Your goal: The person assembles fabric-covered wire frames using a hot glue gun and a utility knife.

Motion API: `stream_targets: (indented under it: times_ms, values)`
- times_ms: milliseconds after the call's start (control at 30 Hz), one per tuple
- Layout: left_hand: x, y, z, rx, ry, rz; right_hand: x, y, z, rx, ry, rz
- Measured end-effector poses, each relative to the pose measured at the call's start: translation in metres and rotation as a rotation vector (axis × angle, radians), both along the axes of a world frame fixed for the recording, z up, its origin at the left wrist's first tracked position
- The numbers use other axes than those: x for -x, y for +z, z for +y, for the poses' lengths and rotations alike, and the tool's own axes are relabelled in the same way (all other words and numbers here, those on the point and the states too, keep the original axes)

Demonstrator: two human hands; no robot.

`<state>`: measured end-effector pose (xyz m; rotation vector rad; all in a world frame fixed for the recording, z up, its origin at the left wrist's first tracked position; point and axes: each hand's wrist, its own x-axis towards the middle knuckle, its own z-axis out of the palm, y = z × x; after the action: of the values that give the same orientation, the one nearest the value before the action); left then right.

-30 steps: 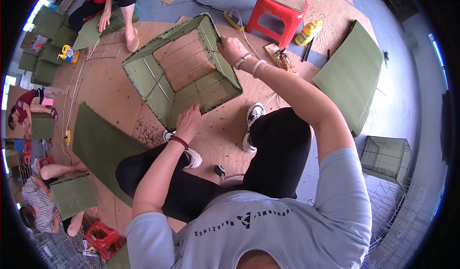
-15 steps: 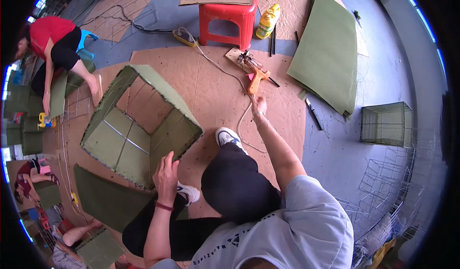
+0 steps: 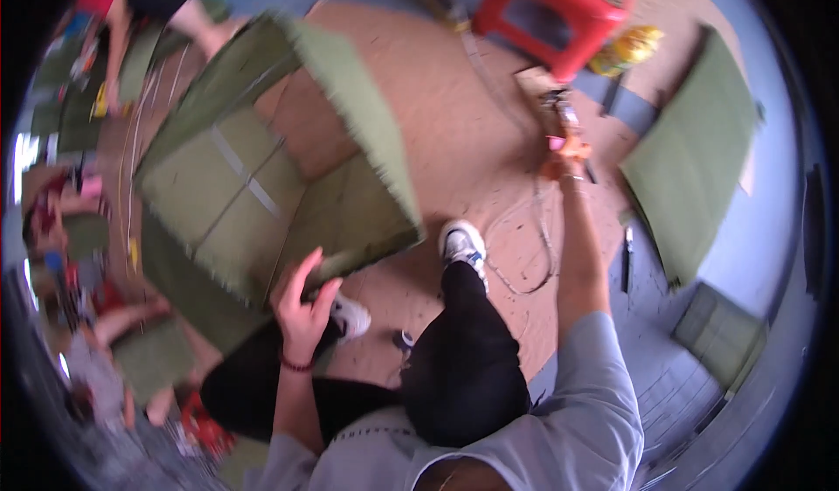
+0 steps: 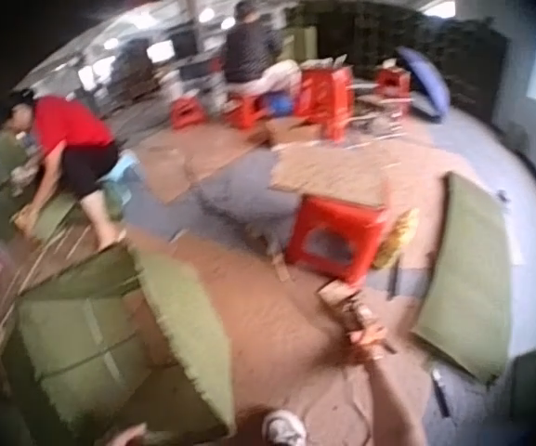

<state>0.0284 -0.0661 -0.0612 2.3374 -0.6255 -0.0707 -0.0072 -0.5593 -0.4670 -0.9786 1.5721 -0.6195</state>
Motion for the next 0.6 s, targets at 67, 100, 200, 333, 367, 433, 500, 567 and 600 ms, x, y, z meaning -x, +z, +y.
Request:
stream_targets:
  times_ms: [67,100,200,333,367,433,500,567,600]
  values:
    - [-0.012,-0.007,-0.014,0.117,-0.071,-0.005,0.106,0.002,-0.057,-0.233,0.139,-0.483]
    - [-0.013,-0.003,-0.006,0.085,-0.04,0.013,0.08,0.021,-0.012,-0.301,0.148,-0.502]
    - [-0.023,-0.001,-0.006,0.104,-0.061,0.087,0.119,0.095,0.014,-0.11,0.419,-0.584]
    - [-0.026,0.01,-0.001,0.154,-0.096,0.195,0.099,0.24,0.095,-0.074,0.221,-0.829]
    - [-0.026,0.008,0.0,0.189,-0.107,0.213,0.099,0.256,0.098,0.014,0.401,-0.78]
    - [-0.024,0.003,0.002,0.207,-0.077,0.252,0.088,0.285,0.11,0.096,0.685,-0.729]
    - [-0.023,0.004,-0.002,0.228,-0.051,0.291,0.072,0.321,0.131,0.079,0.875,-0.806]
    - [-0.02,0.005,0.0,0.26,0.018,0.322,0.054,0.344,0.152,-0.047,1.055,-0.896]
    - [-0.021,0.005,0.0,0.275,0.023,0.334,0.05,0.36,0.161,-0.13,1.13,-0.893]
